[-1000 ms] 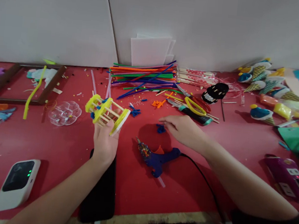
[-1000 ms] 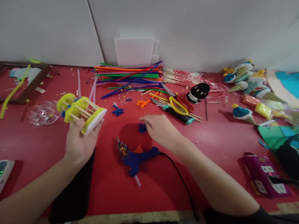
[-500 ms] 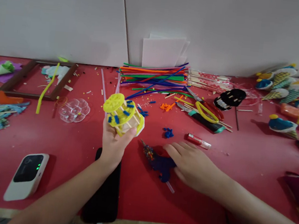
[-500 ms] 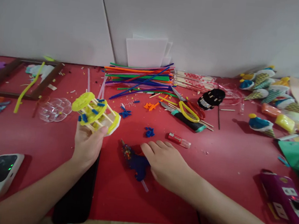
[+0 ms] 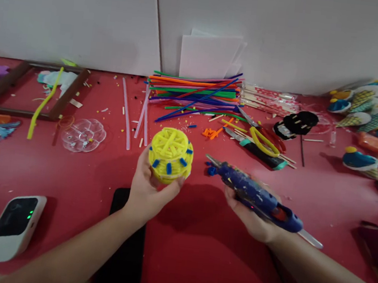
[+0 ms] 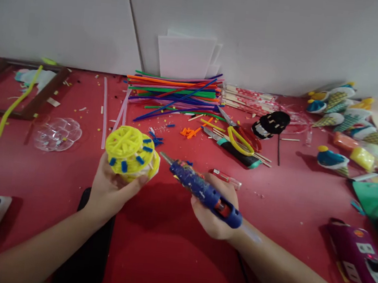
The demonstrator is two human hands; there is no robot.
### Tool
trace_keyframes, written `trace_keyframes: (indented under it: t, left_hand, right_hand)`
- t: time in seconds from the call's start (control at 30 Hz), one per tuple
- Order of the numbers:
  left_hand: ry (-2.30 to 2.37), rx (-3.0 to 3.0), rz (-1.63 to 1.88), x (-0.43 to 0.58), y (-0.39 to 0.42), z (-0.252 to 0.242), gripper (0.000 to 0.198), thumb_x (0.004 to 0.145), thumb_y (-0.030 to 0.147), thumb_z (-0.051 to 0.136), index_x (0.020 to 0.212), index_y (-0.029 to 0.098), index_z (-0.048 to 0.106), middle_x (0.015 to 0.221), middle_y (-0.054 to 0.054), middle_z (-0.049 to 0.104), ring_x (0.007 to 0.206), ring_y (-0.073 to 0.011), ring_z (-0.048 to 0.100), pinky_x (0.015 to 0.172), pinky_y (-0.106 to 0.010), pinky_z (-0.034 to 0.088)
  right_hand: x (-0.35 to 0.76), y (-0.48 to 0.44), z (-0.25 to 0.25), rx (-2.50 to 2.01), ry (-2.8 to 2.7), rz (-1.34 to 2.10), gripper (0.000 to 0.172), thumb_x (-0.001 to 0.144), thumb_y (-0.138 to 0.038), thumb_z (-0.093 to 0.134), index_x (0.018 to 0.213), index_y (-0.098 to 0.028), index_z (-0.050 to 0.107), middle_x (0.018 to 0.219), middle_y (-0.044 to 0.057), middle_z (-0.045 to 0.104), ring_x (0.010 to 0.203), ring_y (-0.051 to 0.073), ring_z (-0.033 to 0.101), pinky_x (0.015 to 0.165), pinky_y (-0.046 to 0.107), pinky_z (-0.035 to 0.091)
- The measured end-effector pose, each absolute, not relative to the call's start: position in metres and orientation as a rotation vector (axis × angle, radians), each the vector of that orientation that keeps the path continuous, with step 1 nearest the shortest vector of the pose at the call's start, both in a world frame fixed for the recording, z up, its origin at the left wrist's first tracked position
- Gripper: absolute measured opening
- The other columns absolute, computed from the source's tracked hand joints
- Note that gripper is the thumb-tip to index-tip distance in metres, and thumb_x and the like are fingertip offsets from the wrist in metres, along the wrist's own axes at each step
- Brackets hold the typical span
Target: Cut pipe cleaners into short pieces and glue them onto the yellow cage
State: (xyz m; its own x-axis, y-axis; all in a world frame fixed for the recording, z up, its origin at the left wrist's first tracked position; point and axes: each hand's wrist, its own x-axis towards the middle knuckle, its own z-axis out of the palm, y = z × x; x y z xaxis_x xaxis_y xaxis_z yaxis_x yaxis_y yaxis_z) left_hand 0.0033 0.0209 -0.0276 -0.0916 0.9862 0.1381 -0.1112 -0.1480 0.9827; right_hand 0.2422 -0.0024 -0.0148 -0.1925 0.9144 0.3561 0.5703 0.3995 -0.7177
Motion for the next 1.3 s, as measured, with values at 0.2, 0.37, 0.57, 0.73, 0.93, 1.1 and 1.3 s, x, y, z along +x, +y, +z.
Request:
trace_keyframes:
  t: [0.2,0.37,0.57,0.73,0.93,1.1,1.3]
  left_hand:
    - [1.023,1.252,1.343,0.002,0.020,-0.026,0.055,0.073,0.023,0.086,0.120,0.024,0.057,0.118,-0.009,0.075,0.105,-0.0264,0.077,0.089,-0.038,0.067]
    - [1.121,1.324,1.350,0.002,0.020,-0.029,0.062,0.069,0.026,0.088,0.121,0.023,0.055,0.121,-0.010,0.074,0.108,-0.0280,0.076,0.092,-0.041,0.066]
    - [1.155,1.387,1.372,0.002,0.017,-0.031,0.065,0.069,0.028,0.089,0.123,0.024,0.054,0.126,-0.011,0.071,0.112,-0.0289,0.074,0.092,-0.042,0.066]
    - [1.170,1.453,1.404,0.001,0.018,-0.034,0.073,0.069,0.026,0.089,0.132,0.024,0.052,0.126,-0.011,0.071,0.109,-0.0273,0.075,0.085,-0.037,0.067]
    - [1.165,1.528,1.453,0.000,0.018,-0.039,0.077,0.069,0.025,0.090,0.136,0.030,0.053,0.129,-0.008,0.070,0.111,-0.0270,0.073,0.088,-0.038,0.067]
    - [1.125,1.514,1.447,0.000,0.017,-0.042,0.081,0.070,0.025,0.089,0.140,0.038,0.052,0.135,-0.005,0.067,0.118,-0.0298,0.071,0.092,-0.042,0.067]
    - [1.130,1.513,1.436,0.000,0.017,-0.043,0.081,0.071,0.025,0.088,0.141,0.032,0.049,0.134,-0.008,0.066,0.115,-0.0286,0.072,0.085,-0.039,0.068]
  right_hand:
    - [0.235,-0.006,-0.005,-1.062,-1.924,0.584,0.026,0.079,-0.007,0.057,0.090,-0.030,0.055,0.063,-0.004,0.063,0.046,0.017,0.058,0.044,0.029,0.049]
    - [0.234,-0.006,-0.004,-1.047,-1.936,0.597,0.032,0.077,-0.005,0.057,0.096,-0.030,0.055,0.068,-0.005,0.064,0.047,0.015,0.061,0.046,0.027,0.052]
    - [0.239,-0.003,-0.010,-1.001,-1.947,0.573,0.030,0.072,-0.005,0.057,0.092,-0.028,0.053,0.065,-0.006,0.062,0.045,0.014,0.058,0.042,0.025,0.050]
    - [0.239,-0.003,-0.010,-0.979,-1.954,0.563,0.029,0.070,-0.008,0.057,0.090,-0.028,0.053,0.065,-0.006,0.062,0.046,0.014,0.058,0.043,0.025,0.049]
    - [0.237,-0.002,-0.004,-1.045,-1.959,0.505,0.028,0.068,-0.008,0.057,0.086,-0.029,0.050,0.057,-0.008,0.055,0.040,0.013,0.052,0.040,0.025,0.044]
    - [0.238,-0.001,-0.002,-1.023,-1.968,0.467,0.024,0.067,-0.011,0.055,0.084,-0.028,0.050,0.055,-0.008,0.053,0.041,0.013,0.052,0.040,0.025,0.041]
    - [0.239,-0.002,-0.001,-1.043,-1.980,0.487,0.023,0.067,-0.012,0.055,0.084,-0.028,0.050,0.056,-0.007,0.055,0.042,0.014,0.054,0.041,0.027,0.043]
